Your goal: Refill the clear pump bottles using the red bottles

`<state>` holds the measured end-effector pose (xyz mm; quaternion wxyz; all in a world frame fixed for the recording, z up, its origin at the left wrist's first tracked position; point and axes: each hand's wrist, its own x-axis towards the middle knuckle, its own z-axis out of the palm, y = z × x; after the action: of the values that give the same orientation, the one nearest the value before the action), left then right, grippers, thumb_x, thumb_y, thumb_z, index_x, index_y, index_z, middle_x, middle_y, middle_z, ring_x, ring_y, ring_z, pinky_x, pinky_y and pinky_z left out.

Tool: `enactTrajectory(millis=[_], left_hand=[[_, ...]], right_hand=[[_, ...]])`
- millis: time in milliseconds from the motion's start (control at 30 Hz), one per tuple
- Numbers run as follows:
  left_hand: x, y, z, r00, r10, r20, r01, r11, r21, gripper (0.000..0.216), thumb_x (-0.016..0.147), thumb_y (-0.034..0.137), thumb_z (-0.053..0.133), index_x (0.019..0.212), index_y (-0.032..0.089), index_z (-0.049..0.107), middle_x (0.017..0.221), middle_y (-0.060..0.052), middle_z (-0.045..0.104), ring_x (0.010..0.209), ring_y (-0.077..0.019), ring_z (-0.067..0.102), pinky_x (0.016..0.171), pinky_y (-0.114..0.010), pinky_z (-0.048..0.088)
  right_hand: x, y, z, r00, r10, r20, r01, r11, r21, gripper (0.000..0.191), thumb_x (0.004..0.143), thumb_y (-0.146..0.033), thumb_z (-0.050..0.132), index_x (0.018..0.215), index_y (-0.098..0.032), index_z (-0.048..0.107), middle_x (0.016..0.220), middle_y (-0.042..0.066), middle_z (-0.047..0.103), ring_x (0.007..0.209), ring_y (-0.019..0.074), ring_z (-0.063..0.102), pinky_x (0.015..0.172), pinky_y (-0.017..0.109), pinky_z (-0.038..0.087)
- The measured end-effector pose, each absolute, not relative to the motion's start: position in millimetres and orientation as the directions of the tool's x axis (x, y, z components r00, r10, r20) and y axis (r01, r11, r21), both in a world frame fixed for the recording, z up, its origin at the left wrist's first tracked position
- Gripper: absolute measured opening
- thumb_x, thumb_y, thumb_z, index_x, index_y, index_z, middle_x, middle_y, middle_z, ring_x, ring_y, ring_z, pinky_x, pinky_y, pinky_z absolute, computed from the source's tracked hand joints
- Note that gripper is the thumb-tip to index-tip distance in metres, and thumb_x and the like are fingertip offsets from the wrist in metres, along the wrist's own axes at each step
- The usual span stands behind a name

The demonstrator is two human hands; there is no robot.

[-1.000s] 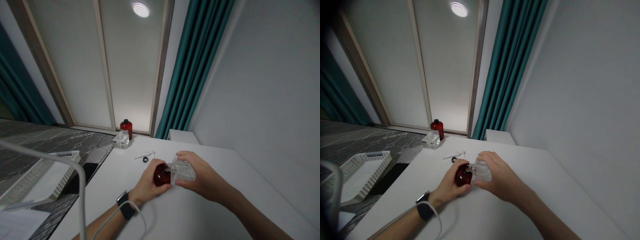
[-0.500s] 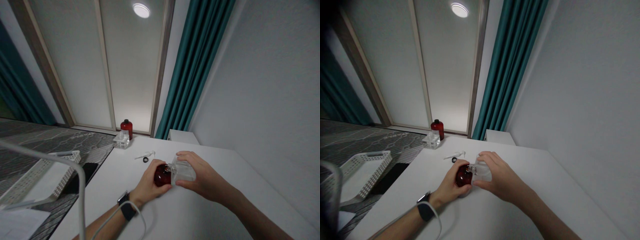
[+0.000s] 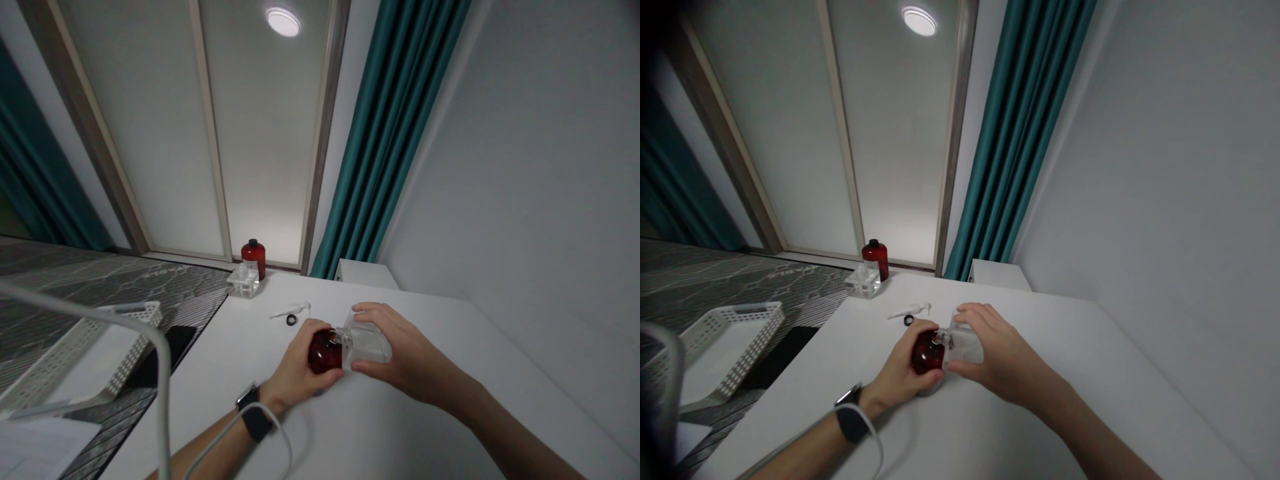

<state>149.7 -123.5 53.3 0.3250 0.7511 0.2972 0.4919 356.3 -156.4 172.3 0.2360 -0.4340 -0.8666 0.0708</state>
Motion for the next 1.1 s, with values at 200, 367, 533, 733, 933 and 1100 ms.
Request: enactTrajectory(millis=[200,367,533,733,933,1100], left_hand=[[150.3,-123.4,52.0,0.328,0.774,0.541,0.114,-0.601,0.791,0.055,0.072,0.033,0.075,0.12,0.021,0.05,0.112,-0.008,0.057,0.101,-0.0261,0.058,0.09,-0.041,0.049],[151.0,-123.6,52.0,0.327,0.771,0.547,0.106,-0.605,0.789,0.054,0.072,0.029,0.074,0.12,0.021,0.049,0.112,-0.008,0.057,0.102,-0.0255,0.058,0.091,-0.041,0.049],[152.6,-124.1,50.6,0.318,0.782,0.537,0.086,-0.587,0.805,0.054,0.073,0.031,0.073,0.119,0.02,0.048,0.111,-0.008,0.057,0.1,-0.0246,0.058,0.091,-0.04,0.049],[153.3,-124.3,49.0,0.312,0.791,0.527,0.105,-0.58,0.808,0.055,0.071,0.029,0.074,0.119,0.02,0.048,0.111,-0.008,0.057,0.101,-0.0253,0.059,0.092,-0.041,0.049],[154.6,-125.4,49.6,0.309,0.783,0.54,0.089,-0.589,0.803,0.054,0.071,0.027,0.074,0.118,0.021,0.048,0.111,-0.008,0.057,0.101,-0.025,0.058,0.091,-0.041,0.049],[154.8,-125.5,49.5,0.307,0.78,0.546,0.073,-0.591,0.803,0.054,0.072,0.027,0.074,0.118,0.021,0.048,0.111,-0.007,0.056,0.1,-0.0247,0.058,0.091,-0.041,0.049]], right_hand=[[357.3,-155.2,170.8,-0.515,0.783,0.349,0.714,0.617,-0.331,0.052,0.073,-0.024,0.081,0.119,-0.022,0.057,0.13,0.013,0.062,0.12,0.0296,0.06,0.102,0.051,0.051],[357.2,-154.8,170.9,-0.522,0.783,0.339,0.715,0.618,-0.325,0.054,0.072,-0.024,0.082,0.119,-0.021,0.056,0.131,0.015,0.061,0.121,0.0297,0.059,0.103,0.052,0.05],[357.7,-155.1,171.1,-0.52,0.777,0.356,0.707,0.625,-0.331,0.051,0.073,-0.024,0.081,0.118,-0.022,0.057,0.129,0.014,0.062,0.12,0.0294,0.059,0.101,0.051,0.051],[357.2,-155.5,172.4,-0.518,0.779,0.354,0.709,0.622,-0.332,0.051,0.073,-0.025,0.081,0.118,-0.023,0.057,0.129,0.013,0.062,0.12,0.0291,0.06,0.101,0.05,0.051],[356.9,-156.2,173.5,-0.52,0.785,0.338,0.716,0.616,-0.328,0.053,0.073,-0.022,0.081,0.119,-0.022,0.056,0.13,0.014,0.061,0.121,0.029,0.059,0.102,0.051,0.051],[356.9,-155.3,174.1,-0.526,0.782,0.336,0.715,0.62,-0.323,0.053,0.073,-0.023,0.081,0.12,-0.021,0.056,0.131,0.014,0.061,0.121,0.0295,0.059,0.102,0.051,0.051]])
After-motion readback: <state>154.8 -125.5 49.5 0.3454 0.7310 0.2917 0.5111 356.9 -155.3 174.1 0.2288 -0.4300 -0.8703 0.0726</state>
